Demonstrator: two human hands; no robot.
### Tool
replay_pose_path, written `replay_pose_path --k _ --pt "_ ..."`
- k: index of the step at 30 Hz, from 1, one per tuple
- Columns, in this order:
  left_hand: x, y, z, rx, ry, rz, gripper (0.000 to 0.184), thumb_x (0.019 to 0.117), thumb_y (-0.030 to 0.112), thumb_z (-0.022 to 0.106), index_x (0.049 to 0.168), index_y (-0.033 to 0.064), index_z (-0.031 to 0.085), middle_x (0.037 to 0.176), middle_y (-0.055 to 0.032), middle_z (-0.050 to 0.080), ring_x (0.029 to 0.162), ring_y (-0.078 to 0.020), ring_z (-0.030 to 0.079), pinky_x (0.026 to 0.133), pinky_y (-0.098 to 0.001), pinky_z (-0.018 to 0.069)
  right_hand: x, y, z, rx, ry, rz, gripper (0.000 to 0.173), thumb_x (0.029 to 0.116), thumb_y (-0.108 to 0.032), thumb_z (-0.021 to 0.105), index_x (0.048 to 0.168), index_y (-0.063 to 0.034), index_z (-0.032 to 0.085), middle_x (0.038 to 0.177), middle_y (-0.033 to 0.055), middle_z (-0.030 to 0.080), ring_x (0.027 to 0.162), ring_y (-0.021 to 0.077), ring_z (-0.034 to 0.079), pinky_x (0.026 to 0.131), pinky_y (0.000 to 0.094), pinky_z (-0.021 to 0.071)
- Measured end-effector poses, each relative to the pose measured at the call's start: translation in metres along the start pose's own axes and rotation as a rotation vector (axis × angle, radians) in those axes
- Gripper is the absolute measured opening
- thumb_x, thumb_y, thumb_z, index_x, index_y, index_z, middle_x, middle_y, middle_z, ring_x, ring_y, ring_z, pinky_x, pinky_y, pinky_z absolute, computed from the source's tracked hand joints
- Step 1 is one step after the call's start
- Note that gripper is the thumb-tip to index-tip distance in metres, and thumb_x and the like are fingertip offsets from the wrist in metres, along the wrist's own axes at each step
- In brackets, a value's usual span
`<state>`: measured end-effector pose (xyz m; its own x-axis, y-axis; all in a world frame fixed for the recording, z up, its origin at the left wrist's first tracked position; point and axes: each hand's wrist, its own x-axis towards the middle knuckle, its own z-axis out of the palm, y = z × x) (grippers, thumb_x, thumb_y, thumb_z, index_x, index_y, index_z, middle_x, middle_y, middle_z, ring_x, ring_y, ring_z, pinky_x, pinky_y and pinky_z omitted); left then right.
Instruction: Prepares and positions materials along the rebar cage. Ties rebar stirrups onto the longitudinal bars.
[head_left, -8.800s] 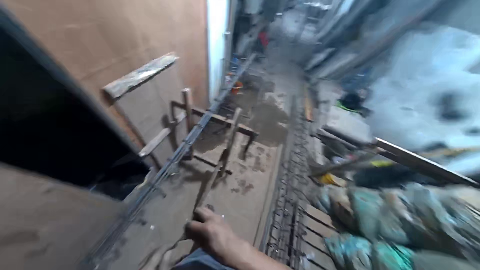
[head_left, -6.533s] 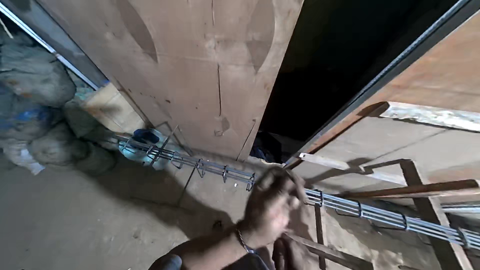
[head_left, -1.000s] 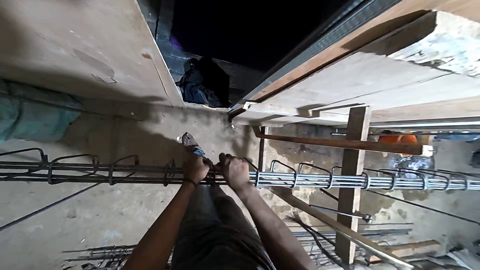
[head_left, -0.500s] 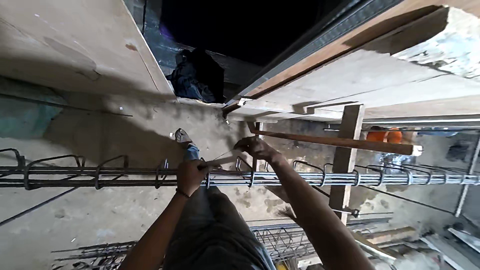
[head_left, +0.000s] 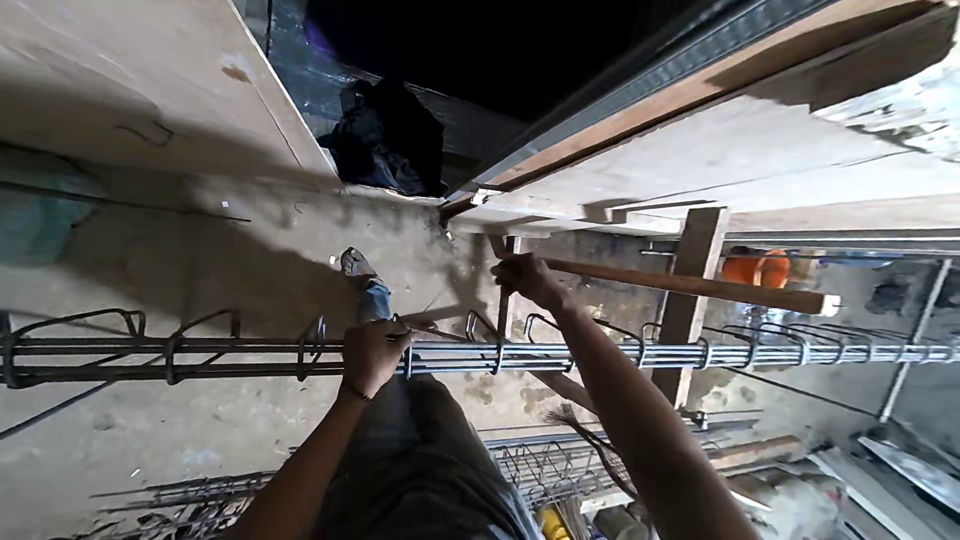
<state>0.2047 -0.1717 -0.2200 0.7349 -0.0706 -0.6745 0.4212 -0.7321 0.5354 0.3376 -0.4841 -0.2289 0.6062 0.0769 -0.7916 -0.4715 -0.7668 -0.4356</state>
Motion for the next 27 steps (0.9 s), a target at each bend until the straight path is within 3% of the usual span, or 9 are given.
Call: replay_pose_path --k 2,5,12,17,23,27 --pt "-0.001 -0.006 0.005 -0.05 0.063 0.054 0.026 0.0919 0.041 0.074 0.1 0.017 0.081 0.101 -0.0042 0.077 0.098 -0.0207 0.072 0.093 -0.0502 0.0545 0.006 -0.012 0.019 0.363 -0.2 0.079 0.027 0.1046 -0.024 0.06 0.112 0.0005 0.068 0.089 0.007 0.071 0.071 0.0128 0.068 0.067 0.0307 0.0596" --pt "-0.002 -0.011 0.01 -0.102 0.113 0.057 0.024 0.0884 0.041 0.077 0.095 0.0184 0.081 0.098 -0.0002 0.077 0.095 -0.0145 0.072 0.092 -0.0448 0.0561 0.02 -0.022 0.06 0.447 -0.361 0.212 0.029 0.1053 -0.026 0.059 0.107 0.0016 0.066 0.086 0.0047 0.069 0.068 0.0088 0.065 0.064 0.0248 0.0559" --pt "-0.001 -0.01 0.008 -0.076 0.087 0.032 0.027 0.0894 0.045 0.074 0.097 0.0199 0.081 0.101 0.0001 0.078 0.098 -0.0162 0.072 0.094 -0.0476 0.0541 0.035 -0.018 0.119 0.311 -0.464 0.303 0.031 0.1054 -0.031 0.058 0.096 -0.0025 0.068 0.076 -0.0011 0.066 0.062 0.0045 0.06 0.059 0.0218 0.0507" --pt "-0.002 -0.009 0.008 -0.075 0.08 0.024 0.027 0.0891 0.046 0.074 0.097 0.0213 0.081 0.101 0.0014 0.078 0.096 -0.0151 0.072 0.093 -0.0472 0.0541 0.05 -0.008 0.143 0.09 -0.437 0.389 0.035 0.1002 -0.036 0.065 0.099 -0.0015 0.069 0.082 0.0017 0.068 0.067 0.0077 0.064 0.067 0.0273 0.0556" --pt "-0.002 -0.006 0.006 -0.088 0.071 0.015 0.024 0.0893 0.043 0.075 0.095 0.0203 0.081 0.101 0.0007 0.078 0.097 -0.016 0.072 0.093 -0.0469 0.054 0.051 -0.026 0.145 -0.138 -0.493 0.356 0.03 0.0972 -0.033 0.068 0.098 -0.0023 0.07 0.082 0.0028 0.069 0.068 0.0092 0.064 0.068 0.0299 0.0547" --pt "-0.003 -0.005 0.005 -0.077 0.069 0.017 0.026 0.0897 0.044 0.074 0.096 0.0198 0.082 0.101 -0.0008 0.078 0.099 -0.0176 0.072 0.095 -0.0482 0.0521 0.048 -0.042 0.139 -0.262 -0.534 0.331 0.029 0.0988 -0.028 0.067 0.104 0.0002 0.068 0.089 0.0063 0.07 0.073 0.0104 0.065 0.073 0.0318 0.0554"
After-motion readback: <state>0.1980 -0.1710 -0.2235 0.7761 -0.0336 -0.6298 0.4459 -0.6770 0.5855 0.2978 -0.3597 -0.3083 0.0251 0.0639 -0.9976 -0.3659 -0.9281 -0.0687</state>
